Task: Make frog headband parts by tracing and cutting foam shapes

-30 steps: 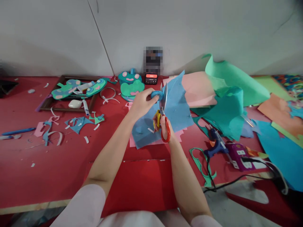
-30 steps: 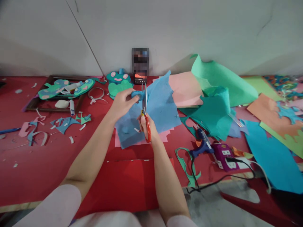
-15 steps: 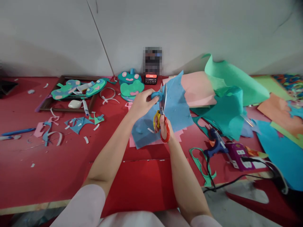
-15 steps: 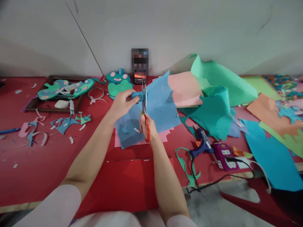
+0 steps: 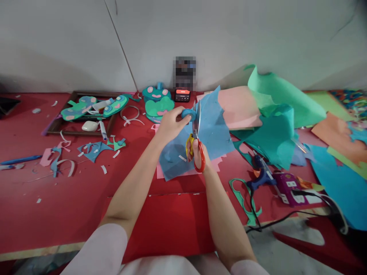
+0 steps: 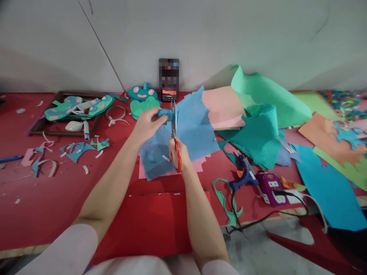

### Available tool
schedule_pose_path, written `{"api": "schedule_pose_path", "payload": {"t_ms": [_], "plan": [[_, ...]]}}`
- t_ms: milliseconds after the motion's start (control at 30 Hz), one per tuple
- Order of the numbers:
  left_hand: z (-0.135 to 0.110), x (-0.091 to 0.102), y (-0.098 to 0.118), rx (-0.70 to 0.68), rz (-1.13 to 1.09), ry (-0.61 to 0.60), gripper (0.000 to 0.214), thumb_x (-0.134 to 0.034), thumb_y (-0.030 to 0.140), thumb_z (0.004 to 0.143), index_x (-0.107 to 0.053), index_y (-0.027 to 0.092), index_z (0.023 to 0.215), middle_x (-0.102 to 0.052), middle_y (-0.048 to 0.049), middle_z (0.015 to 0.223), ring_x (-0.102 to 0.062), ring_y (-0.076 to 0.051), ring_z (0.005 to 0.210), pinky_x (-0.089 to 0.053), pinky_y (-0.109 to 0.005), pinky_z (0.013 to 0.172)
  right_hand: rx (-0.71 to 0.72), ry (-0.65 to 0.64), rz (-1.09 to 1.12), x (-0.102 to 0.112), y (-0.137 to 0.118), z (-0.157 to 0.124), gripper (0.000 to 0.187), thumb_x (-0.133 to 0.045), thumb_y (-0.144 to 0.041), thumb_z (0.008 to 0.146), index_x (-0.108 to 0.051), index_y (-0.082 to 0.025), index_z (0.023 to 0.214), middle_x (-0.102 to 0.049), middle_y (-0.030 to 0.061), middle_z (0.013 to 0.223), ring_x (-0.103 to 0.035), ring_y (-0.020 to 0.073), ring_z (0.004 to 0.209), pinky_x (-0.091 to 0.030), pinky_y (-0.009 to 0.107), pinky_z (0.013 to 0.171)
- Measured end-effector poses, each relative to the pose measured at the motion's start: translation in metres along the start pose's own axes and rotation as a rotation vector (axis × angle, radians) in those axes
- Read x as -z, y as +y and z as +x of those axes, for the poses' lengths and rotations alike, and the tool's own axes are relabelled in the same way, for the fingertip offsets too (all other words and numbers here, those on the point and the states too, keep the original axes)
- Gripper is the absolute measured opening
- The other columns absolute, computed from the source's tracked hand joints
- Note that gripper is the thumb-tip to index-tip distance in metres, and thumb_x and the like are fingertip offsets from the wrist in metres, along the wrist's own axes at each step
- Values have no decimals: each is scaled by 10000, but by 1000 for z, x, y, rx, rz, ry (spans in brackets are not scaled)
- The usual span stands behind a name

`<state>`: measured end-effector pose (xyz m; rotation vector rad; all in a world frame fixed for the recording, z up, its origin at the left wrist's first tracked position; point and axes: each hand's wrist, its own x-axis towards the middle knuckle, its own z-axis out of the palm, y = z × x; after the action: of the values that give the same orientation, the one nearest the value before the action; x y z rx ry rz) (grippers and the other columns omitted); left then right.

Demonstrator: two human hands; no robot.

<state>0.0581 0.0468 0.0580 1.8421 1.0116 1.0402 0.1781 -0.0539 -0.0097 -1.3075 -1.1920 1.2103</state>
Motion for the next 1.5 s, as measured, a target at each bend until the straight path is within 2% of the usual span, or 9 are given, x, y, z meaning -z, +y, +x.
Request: {"api": "schedule_pose_path", "payload": {"t_ms": [667, 1167, 1400, 1500], "plan": [[0, 2, 1, -25, 11, 16, 166, -561, 214, 819, -466, 203, 683, -565, 26, 645, -568, -124, 646, -420, -262, 624, -42, 26, -2, -1, 0, 1, 587, -354, -813, 754, -440, -232, 738, -415, -64, 427, -427, 102, 366, -390, 246, 387], [1, 2, 0, -43, 63, 41, 181, -578, 194, 815, -476, 205, 666, -552, 30, 629, -551, -128, 628, -412, -265, 600, -36, 65, 33, -2, 13, 4, 509, -423, -736, 798, -463, -231, 754, -404, -75, 442, -393, 83, 336, -375, 224, 349], [1, 7, -3, -39, 43, 37, 212, -585, 256, 828, -468, 203, 659, -538, 25, 628, -546, -124, 638, -443, -254, 619, -63, 85, -7, -3, 2, 2, 521, -418, -738, 800, -446, -227, 698, -406, -70, 397, -409, 90, 313, -357, 221, 324], [3, 15, -6, -41, 8, 15, 160, -588, 263, 828, -520, 197, 699, -562, 14, 676, -577, -127, 682, -479, -262, 669, -89, 82, -1, -2, -5, 1, 527, -417, -746, 791, -415, -233, 672, -389, -77, 372, -394, 90, 291, -347, 223, 309]]}}
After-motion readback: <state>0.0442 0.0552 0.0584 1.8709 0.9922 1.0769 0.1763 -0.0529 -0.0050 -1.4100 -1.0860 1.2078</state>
